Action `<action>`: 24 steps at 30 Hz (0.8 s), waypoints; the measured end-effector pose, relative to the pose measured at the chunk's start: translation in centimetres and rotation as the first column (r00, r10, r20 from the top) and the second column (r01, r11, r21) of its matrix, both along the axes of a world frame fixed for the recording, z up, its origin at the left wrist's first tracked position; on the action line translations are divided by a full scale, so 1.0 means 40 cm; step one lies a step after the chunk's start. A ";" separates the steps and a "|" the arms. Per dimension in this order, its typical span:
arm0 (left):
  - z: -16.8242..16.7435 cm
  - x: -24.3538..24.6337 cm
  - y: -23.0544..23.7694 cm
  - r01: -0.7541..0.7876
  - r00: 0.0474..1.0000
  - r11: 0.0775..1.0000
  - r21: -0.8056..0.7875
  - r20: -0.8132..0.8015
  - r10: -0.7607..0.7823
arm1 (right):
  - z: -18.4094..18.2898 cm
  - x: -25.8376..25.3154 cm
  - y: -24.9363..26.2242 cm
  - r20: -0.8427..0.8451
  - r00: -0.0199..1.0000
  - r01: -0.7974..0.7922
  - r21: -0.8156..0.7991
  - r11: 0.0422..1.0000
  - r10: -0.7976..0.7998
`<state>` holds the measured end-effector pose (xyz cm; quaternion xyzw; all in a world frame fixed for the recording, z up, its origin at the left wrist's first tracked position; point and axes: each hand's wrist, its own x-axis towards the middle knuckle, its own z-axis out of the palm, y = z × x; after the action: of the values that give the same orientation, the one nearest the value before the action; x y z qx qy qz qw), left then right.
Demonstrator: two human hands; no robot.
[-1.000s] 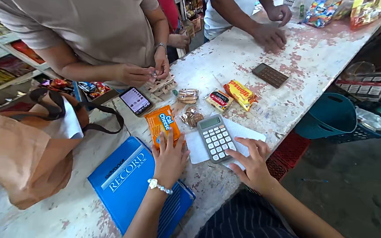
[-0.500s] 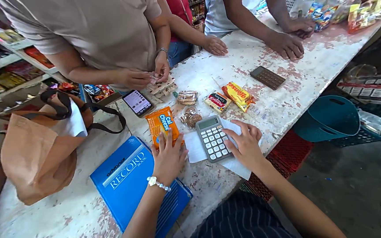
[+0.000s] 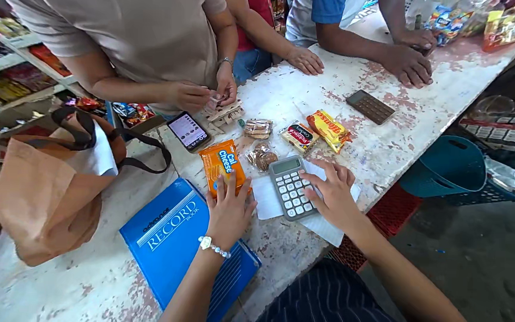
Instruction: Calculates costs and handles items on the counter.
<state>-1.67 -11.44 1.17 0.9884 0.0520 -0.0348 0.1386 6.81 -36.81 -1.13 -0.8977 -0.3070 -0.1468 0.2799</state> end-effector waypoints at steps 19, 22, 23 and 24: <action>0.024 0.079 0.001 -0.287 0.957 0.957 -0.034 -0.053 0.285 | -0.090 -0.094 -0.006 0.188 0.981 -0.094 0.253 0.963 0.047; 0.036 0.079 0.022 -0.381 0.924 0.923 -0.046 -0.063 0.378 | -0.087 -0.094 -0.007 0.165 0.985 -0.102 0.267 0.958 0.059; 0.040 0.077 0.032 -0.393 0.919 0.918 -0.058 -0.071 0.388 | -0.087 -0.093 -0.008 0.161 0.985 -0.108 0.272 0.956 0.065; 0.044 0.074 0.043 -0.390 0.920 0.918 -0.079 -0.068 0.385 | -0.086 -0.092 -0.008 0.157 0.985 -0.115 0.280 0.953 0.073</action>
<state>1.27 -9.73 2.94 0.9499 0.2485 -0.0345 0.1863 3.13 -37.12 -4.58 -0.8185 -0.3444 -0.2414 0.3913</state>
